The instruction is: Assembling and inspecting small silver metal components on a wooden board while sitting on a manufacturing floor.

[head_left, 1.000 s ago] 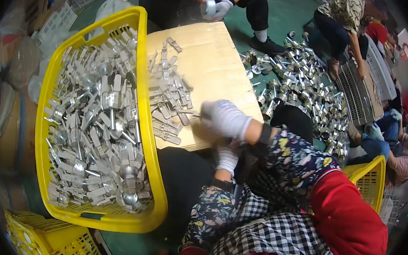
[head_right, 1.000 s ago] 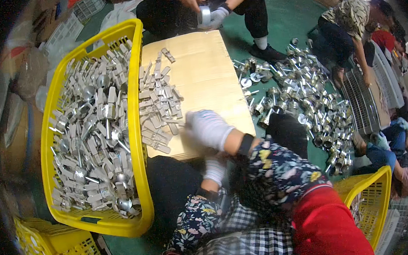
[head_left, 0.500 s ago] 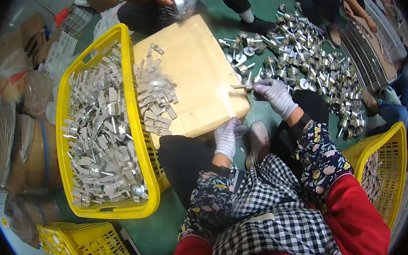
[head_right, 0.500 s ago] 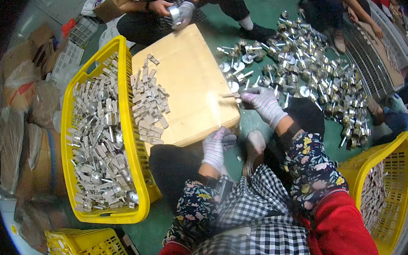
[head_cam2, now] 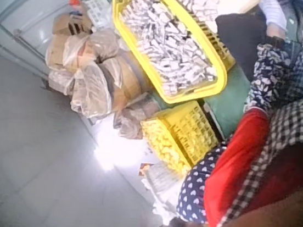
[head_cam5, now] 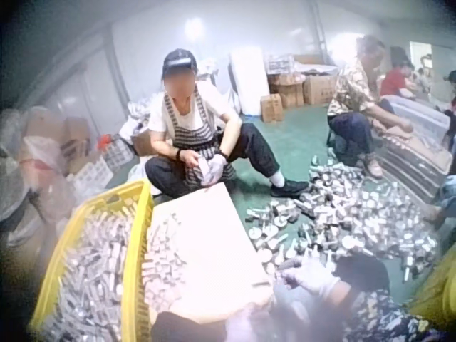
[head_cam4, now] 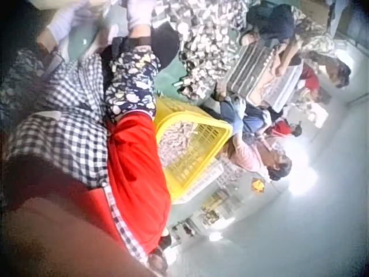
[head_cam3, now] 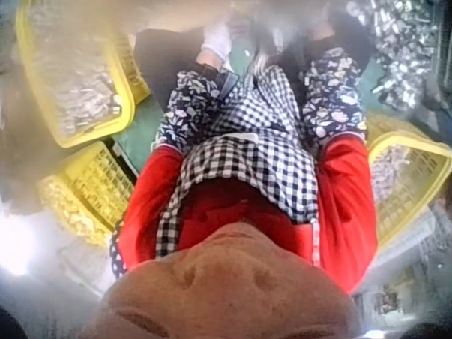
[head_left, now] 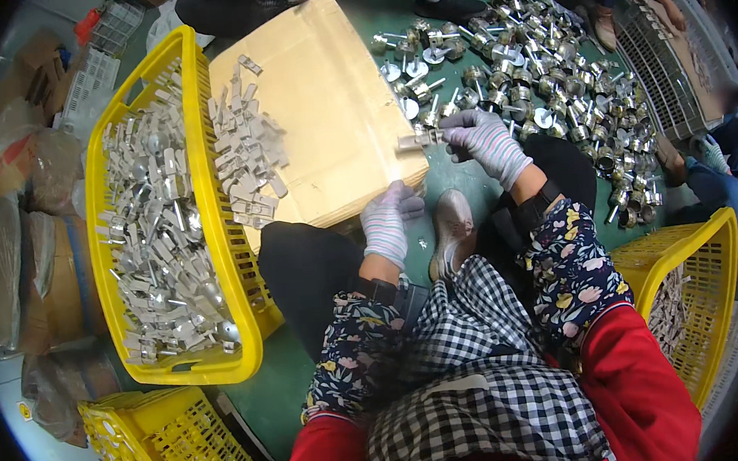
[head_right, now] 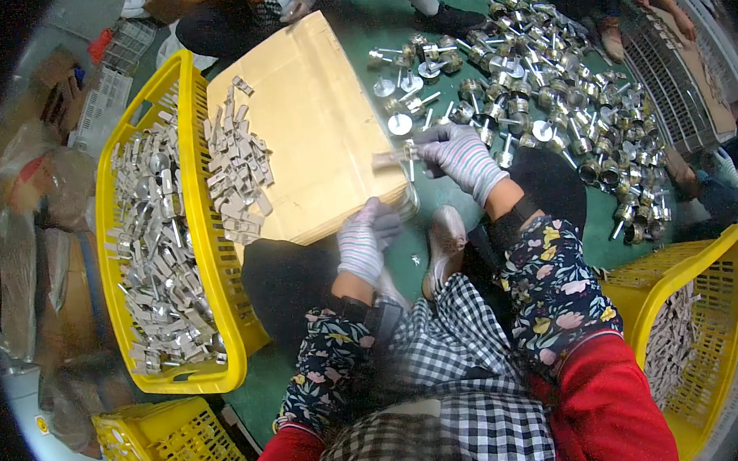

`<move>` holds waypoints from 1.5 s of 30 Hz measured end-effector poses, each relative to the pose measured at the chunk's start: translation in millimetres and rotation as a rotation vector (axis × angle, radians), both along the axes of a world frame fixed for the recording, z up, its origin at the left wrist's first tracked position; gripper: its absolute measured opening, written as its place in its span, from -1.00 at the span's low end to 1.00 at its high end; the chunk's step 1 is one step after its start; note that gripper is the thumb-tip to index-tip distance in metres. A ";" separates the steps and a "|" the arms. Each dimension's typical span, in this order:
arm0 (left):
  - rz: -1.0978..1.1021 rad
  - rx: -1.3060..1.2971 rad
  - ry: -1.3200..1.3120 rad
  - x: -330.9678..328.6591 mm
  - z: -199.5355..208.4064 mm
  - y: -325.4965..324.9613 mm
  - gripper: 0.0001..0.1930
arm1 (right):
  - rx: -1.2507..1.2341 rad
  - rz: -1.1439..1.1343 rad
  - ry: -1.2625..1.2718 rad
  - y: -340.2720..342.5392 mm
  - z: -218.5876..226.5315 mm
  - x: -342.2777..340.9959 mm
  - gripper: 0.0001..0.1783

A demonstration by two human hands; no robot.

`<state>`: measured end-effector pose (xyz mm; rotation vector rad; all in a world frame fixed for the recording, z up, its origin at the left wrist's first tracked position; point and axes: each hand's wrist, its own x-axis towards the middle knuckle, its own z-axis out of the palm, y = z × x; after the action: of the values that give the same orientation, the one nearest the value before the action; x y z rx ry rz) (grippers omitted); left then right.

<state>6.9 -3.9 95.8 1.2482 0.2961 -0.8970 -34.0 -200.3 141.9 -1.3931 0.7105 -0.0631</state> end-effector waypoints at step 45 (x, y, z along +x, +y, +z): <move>0.123 -0.020 -0.063 -13.4 -11.7 -6.5 -0.70 | -0.543 0.357 0.224 22.2 5.0 50.7 -0.65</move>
<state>-6.6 -10.5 84.1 1.2241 0.3100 -0.7526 16.6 -178.1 146.9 -2.0550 0.6418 0.1984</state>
